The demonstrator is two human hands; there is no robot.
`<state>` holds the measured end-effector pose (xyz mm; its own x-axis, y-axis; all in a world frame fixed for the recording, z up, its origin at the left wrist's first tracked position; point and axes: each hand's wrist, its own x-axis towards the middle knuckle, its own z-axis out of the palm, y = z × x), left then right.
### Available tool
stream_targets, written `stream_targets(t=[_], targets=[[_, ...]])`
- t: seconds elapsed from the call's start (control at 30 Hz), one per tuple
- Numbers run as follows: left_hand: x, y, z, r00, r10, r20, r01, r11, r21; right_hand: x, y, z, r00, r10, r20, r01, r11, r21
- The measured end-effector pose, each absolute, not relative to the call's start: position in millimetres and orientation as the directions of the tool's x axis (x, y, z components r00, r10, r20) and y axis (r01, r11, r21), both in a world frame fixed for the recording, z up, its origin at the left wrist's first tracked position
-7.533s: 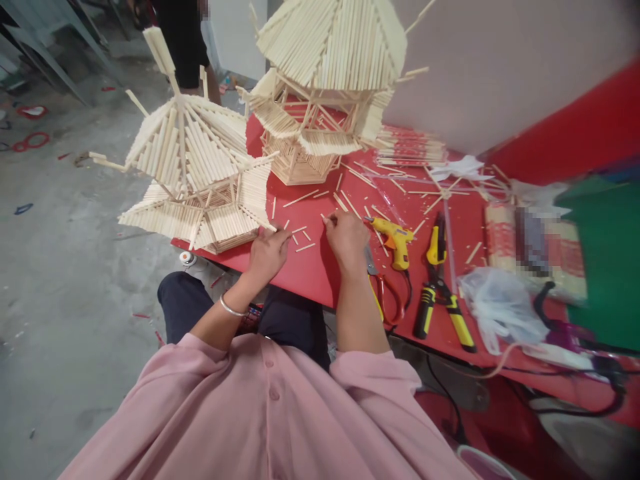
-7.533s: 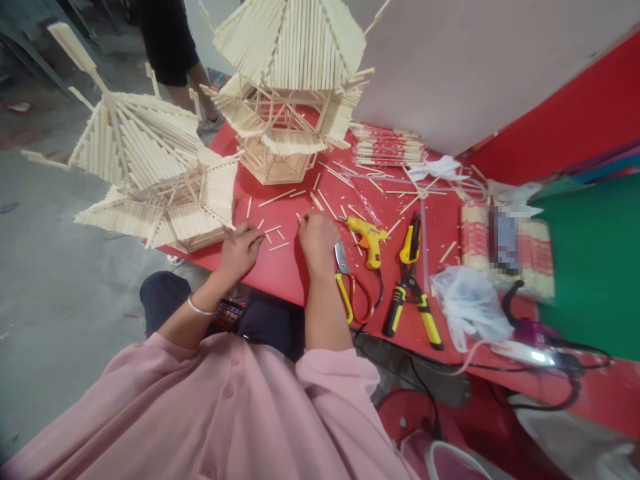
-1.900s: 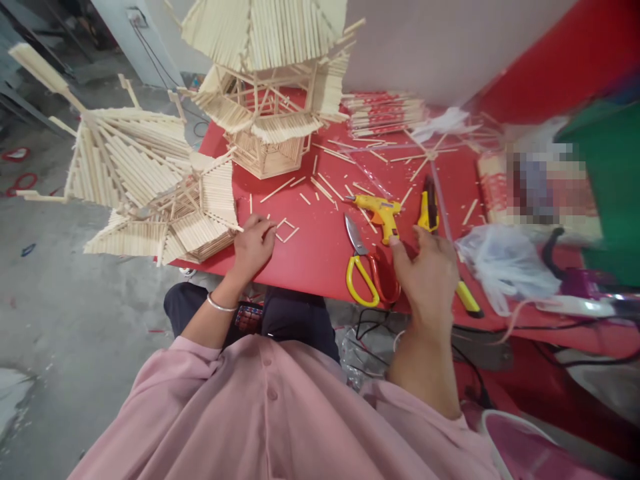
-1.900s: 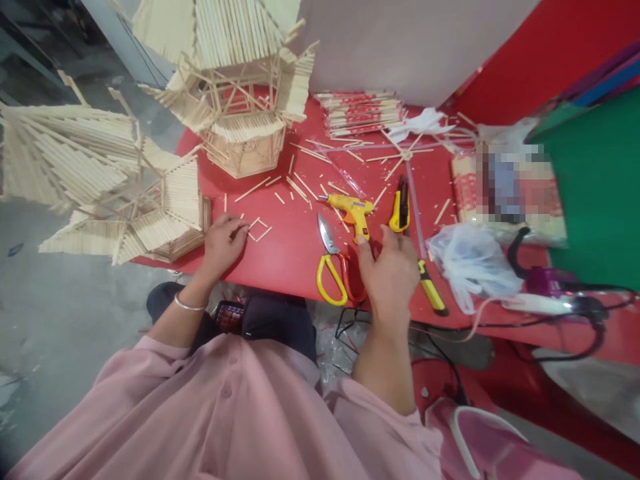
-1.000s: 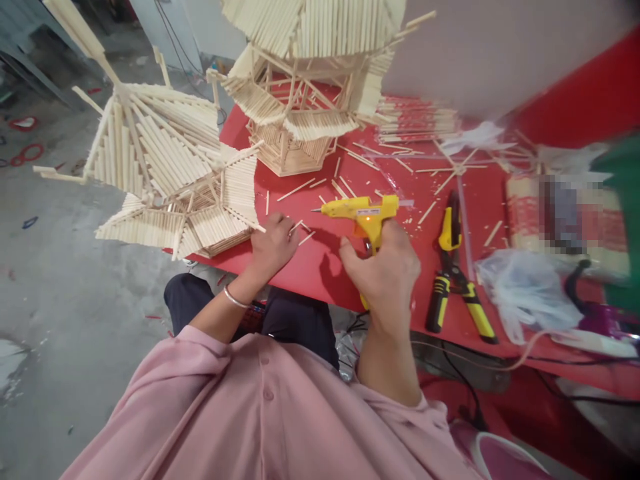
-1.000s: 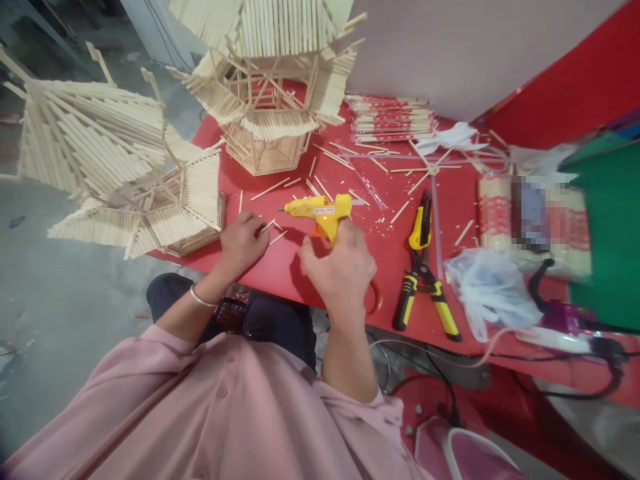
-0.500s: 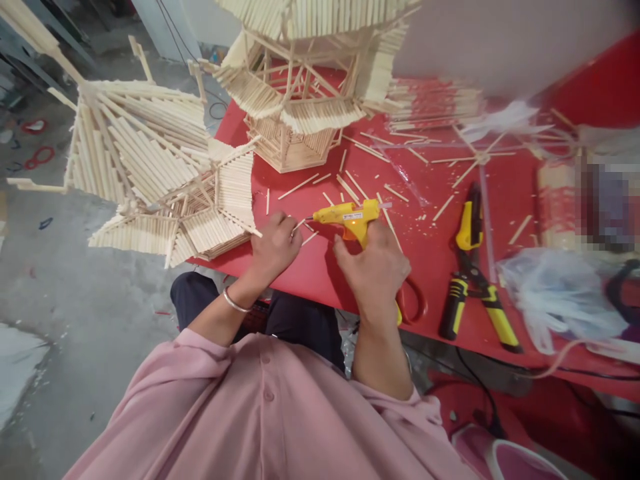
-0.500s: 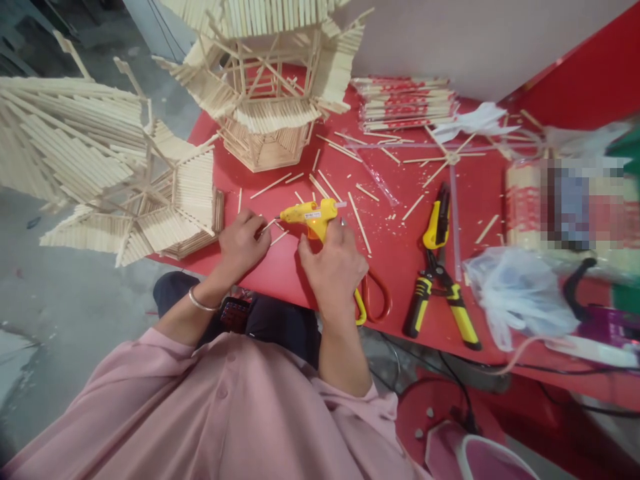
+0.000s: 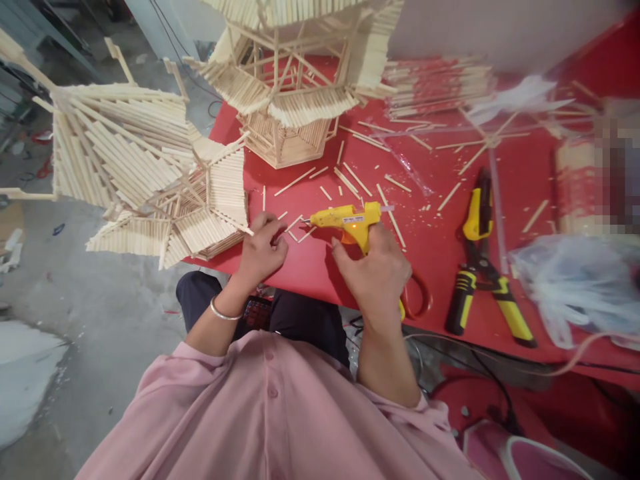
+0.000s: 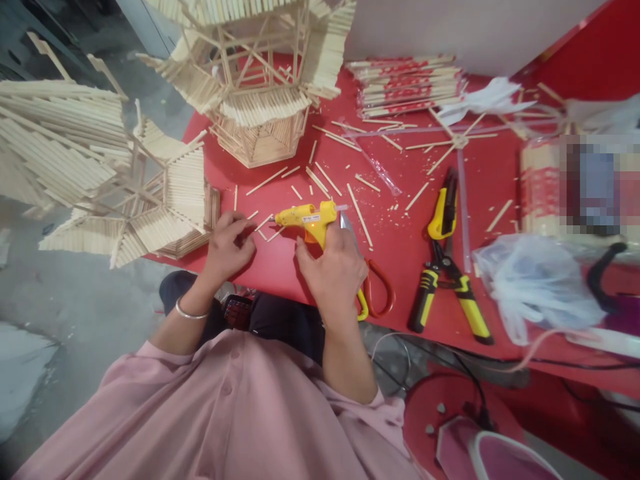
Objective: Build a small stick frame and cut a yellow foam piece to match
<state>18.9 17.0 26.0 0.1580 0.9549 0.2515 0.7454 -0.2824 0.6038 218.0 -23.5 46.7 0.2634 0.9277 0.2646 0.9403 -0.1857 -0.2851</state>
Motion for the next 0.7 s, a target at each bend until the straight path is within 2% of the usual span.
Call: stream_targets(t=[0.2,0.5,0.7], targets=[[21.1,18.4,23.1,0.151,0.951,0.271,0.78,-0.283,0.559,217.3,-23.7,40.9,0.265,0.91,0.318,0.93,-0.154,-0.335],[24.4,20.9,24.1,0.128,0.941,0.314,0.788,-0.289,0.543,213.5,-19.3,38.1,0.29,0.904,0.313,0.922,-0.176,-0.346],[33.0,24.9,25.0,0.09,0.958,0.272,0.832,-0.222,0.508,212.2,-14.4,34.7,0.328,0.905,0.272,0.897,-0.208,-0.391]])
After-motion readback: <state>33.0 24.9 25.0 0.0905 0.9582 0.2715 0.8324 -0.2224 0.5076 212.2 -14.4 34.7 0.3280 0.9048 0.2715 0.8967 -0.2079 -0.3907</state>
